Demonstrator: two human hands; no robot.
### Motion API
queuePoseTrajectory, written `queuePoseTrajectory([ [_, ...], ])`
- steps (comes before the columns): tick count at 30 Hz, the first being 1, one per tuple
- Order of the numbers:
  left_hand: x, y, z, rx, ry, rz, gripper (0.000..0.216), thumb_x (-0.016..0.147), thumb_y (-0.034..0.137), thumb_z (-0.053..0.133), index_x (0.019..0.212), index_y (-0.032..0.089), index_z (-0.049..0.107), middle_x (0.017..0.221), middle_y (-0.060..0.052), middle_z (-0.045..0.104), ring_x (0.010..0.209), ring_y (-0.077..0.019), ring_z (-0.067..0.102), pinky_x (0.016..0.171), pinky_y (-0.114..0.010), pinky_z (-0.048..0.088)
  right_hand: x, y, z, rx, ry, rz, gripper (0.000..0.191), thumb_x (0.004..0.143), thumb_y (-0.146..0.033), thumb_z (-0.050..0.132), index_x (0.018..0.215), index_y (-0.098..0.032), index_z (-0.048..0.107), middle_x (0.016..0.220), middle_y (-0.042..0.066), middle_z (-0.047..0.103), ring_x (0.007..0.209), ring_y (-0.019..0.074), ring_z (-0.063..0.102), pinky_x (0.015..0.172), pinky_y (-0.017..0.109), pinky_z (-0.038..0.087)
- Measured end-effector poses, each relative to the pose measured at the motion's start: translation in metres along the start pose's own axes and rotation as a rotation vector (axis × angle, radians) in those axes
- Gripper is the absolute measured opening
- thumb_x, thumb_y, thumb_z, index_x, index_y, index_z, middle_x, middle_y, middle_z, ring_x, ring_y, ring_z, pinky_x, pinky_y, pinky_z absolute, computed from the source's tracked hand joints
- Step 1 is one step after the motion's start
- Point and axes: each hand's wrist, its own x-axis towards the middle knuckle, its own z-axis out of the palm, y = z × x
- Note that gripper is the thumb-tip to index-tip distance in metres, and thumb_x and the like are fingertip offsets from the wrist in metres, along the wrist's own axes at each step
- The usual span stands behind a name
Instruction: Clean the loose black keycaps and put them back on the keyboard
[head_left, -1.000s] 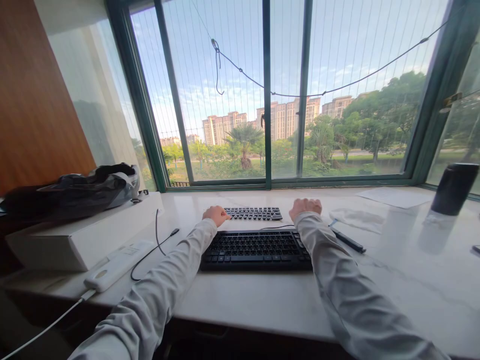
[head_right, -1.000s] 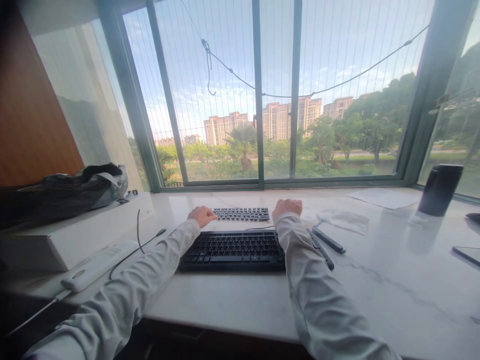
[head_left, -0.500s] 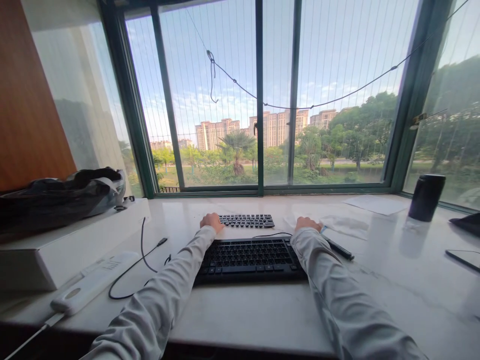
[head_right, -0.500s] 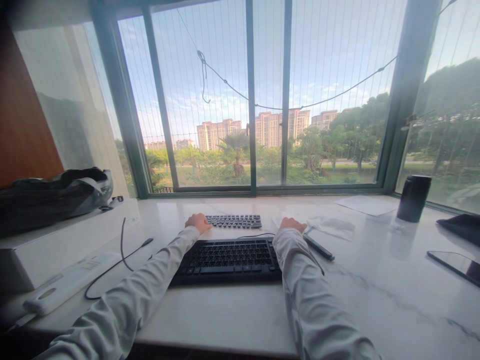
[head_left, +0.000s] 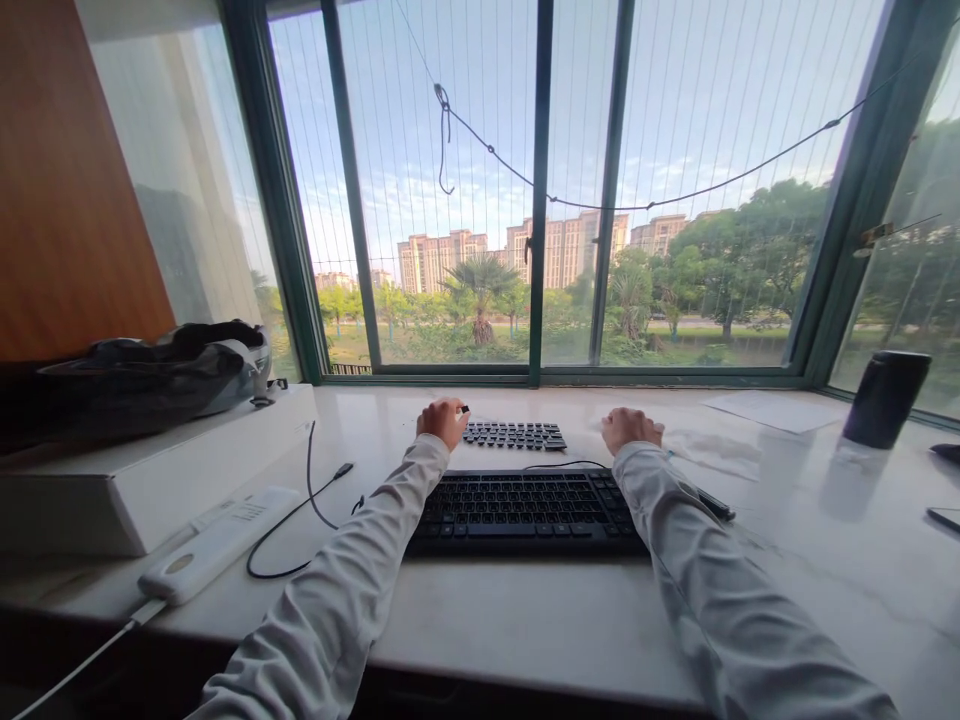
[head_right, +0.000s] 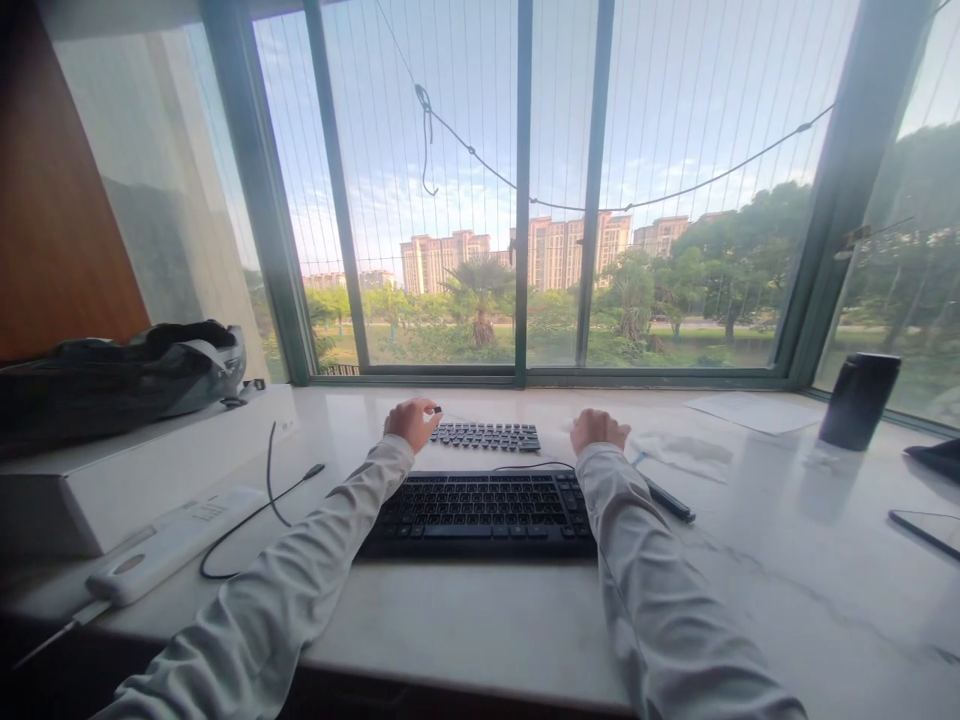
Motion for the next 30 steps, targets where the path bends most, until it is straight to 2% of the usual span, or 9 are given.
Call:
queuePoseTrajectory([
  [3, -0.007, 0.018, 0.0, -0.171, 0.091, 0.166, 0.027, 0.081, 0.039, 0.051, 0.098, 0.024, 0.064, 0.098, -0.004, 0.066, 0.09, -0.0206, 0.059, 0.079, -0.03, 0.043, -0.004, -0.016, -0.004, 0.335, 0.013, -0.059, 0.025, 0.08, -0.033, 0.045, 0.084, -0.016, 0.063, 0.096, 0.015, 0.064, 0.098, 0.0287, 0.055, 0.085, 0.04, 0.036],
  [6, -0.016, 0.036, 0.0, -0.34, 0.149, 0.308, 0.025, 0.079, 0.037, 0.054, 0.097, 0.023, 0.065, 0.093, -0.003, 0.066, 0.087, -0.0174, 0.06, 0.08, -0.027, 0.043, -0.013, -0.035, -0.003, 0.868, -0.184, -0.055, 0.025, 0.076, -0.034, 0.047, 0.081, -0.014, 0.062, 0.09, 0.014, 0.064, 0.092, 0.0275, 0.055, 0.08, 0.037, 0.04],
  [7, -0.019, 0.041, -0.001, -0.385, 0.167, 0.346, 0.024, 0.079, 0.036, 0.055, 0.097, 0.022, 0.065, 0.091, -0.002, 0.067, 0.086, -0.0164, 0.06, 0.08, -0.027, 0.043, -0.017, -0.042, -0.002, 0.97, -0.25, -0.064, 0.026, 0.075, -0.033, 0.045, 0.083, -0.013, 0.061, 0.087, 0.013, 0.065, 0.087, 0.0259, 0.057, 0.076, 0.035, 0.042],
  [11, -0.029, 0.055, 0.0, -0.496, 0.219, 0.429, 0.022, 0.077, 0.033, 0.059, 0.096, 0.023, 0.065, 0.087, 0.0, 0.066, 0.082, -0.0148, 0.06, 0.077, -0.026, 0.045, -0.037, -0.068, 0.009, 1.14, -0.398, -0.135, 0.027, 0.073, -0.03, 0.045, 0.089, -0.014, 0.059, 0.079, 0.009, 0.066, 0.066, 0.0188, 0.059, 0.062, 0.03, 0.046],
  [14, -0.034, 0.061, 0.002, -0.514, 0.223, 0.441, 0.021, 0.076, 0.032, 0.06, 0.094, 0.023, 0.066, 0.085, 0.0, 0.065, 0.08, -0.0144, 0.061, 0.075, -0.025, 0.047, -0.046, -0.078, 0.018, 1.328, -0.523, -0.156, 0.027, 0.064, -0.032, 0.058, 0.085, -0.015, 0.061, 0.07, 0.006, 0.065, 0.057, 0.0165, 0.058, 0.055, 0.028, 0.046],
  [17, -0.037, 0.064, 0.003, -0.483, 0.215, 0.453, 0.017, 0.076, 0.031, 0.059, 0.088, 0.022, 0.066, 0.087, -0.002, 0.064, 0.08, -0.0145, 0.061, 0.073, -0.025, 0.047, -0.049, -0.079, 0.025, 1.526, -0.637, -0.12, 0.04, 0.05, -0.026, 0.074, 0.087, -0.016, 0.062, 0.065, 0.003, 0.065, 0.054, 0.0153, 0.058, 0.052, 0.026, 0.045],
  [19, -0.039, 0.064, 0.003, -0.464, 0.191, 0.484, 0.016, 0.076, 0.031, 0.06, 0.087, 0.021, 0.066, 0.089, -0.002, 0.064, 0.08, -0.0147, 0.061, 0.073, -0.024, 0.047, -0.049, -0.078, 0.028, 1.539, -0.682, -0.145, 0.045, 0.049, -0.029, 0.078, 0.09, -0.016, 0.064, 0.068, 0.003, 0.067, 0.056, 0.0157, 0.06, 0.053, 0.026, 0.045],
  [23, -0.04, 0.063, 0.003, -0.44, 0.158, 0.505, 0.018, 0.077, 0.034, 0.06, 0.089, 0.021, 0.064, 0.093, -0.002, 0.065, 0.083, -0.0154, 0.061, 0.074, -0.024, 0.046, -0.048, -0.074, 0.029, 1.426, -0.72, -0.288, 0.044, 0.056, -0.042, 0.076, 0.089, -0.013, 0.069, 0.077, 0.007, 0.07, 0.063, 0.017, 0.062, 0.056, 0.025, 0.045],
  [30, -0.043, 0.062, 0.0, -0.299, 0.161, 0.414, 0.022, 0.078, 0.042, 0.057, 0.09, 0.025, 0.064, 0.091, 0.001, 0.064, 0.074, -0.0136, 0.06, 0.058, -0.023, 0.04, -0.043, -0.072, 0.036, 1.251, -0.588, -0.332, 0.049, 0.057, -0.053, 0.071, 0.084, -0.012, 0.072, 0.07, 0.005, 0.069, 0.058, 0.0145, 0.059, 0.052, 0.023, 0.041],
])
